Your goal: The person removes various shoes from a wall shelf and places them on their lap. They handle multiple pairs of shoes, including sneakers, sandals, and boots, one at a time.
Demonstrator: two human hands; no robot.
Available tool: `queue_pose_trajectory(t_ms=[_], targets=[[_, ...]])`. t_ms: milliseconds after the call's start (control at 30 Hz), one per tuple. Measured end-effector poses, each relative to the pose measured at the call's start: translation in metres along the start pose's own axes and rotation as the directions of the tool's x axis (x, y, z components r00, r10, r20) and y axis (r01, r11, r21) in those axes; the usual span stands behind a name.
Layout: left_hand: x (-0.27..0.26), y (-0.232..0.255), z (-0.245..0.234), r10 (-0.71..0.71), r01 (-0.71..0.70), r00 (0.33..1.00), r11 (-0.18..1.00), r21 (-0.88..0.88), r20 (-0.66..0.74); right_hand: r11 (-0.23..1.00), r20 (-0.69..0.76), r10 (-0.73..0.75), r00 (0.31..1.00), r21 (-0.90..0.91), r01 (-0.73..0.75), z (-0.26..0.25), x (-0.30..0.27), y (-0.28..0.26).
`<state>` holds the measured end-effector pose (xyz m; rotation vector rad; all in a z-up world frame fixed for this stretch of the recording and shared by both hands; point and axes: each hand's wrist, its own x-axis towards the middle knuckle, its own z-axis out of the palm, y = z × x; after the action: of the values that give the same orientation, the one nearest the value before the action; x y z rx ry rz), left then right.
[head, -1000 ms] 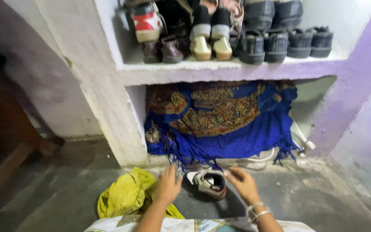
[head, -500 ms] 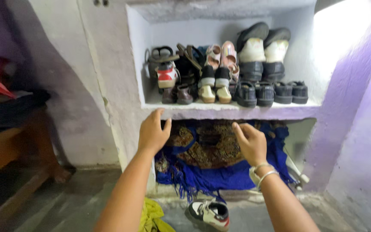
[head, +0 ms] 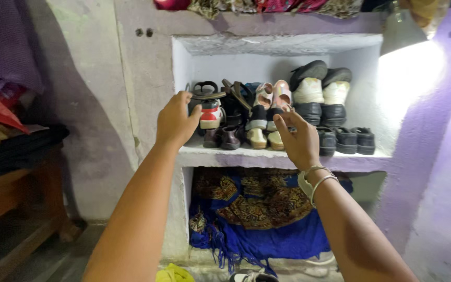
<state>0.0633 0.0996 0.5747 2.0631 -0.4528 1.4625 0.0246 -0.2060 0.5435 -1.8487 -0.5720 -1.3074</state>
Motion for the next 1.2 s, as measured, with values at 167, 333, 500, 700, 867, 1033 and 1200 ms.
queue_pose_trajectory(t_ms=[167,333,500,700,867,1033,1200], targets=[[0.022,-0.036,0.041,0.042,-0.041,0.999,0.998,-0.04,0.024,0.988,0.093,0.088,0.992,-0.131,-0.075,0.046,0.002,-0.016],[0.023,-0.069,0.109,-0.021,0.022,0.999,1.0,-0.016,0.046,0.986,0.106,-0.138,0.985,-0.081,0.147,0.119,0.004,0.027],[0.002,-0.076,0.139,-0.338,0.338,0.929,0.941,0.024,0.148,0.96,0.445,0.049,0.894,-0.269,0.082,0.195,-0.018,0.058],[0.003,-0.103,0.169,-0.377,0.396,0.913,0.91,-0.124,0.154,0.834,0.451,0.177,0.875,-0.54,0.11,0.222,-0.049,0.065],[0.006,-0.106,0.223,-0.514,0.419,0.852,0.784,-0.459,-0.099,0.812,0.438,0.102,0.893,-0.555,0.18,0.232,-0.052,0.099],[-0.017,-0.073,0.238,-0.607,0.544,0.76,0.79,-0.283,-0.233,0.88,0.438,0.123,0.891,-0.462,0.106,0.237,-0.051,0.097],[-0.019,-0.058,0.22,-0.501,0.468,0.81,0.866,-0.179,-0.306,0.875,0.486,0.22,0.846,-0.482,0.05,0.227,-0.046,0.079]])
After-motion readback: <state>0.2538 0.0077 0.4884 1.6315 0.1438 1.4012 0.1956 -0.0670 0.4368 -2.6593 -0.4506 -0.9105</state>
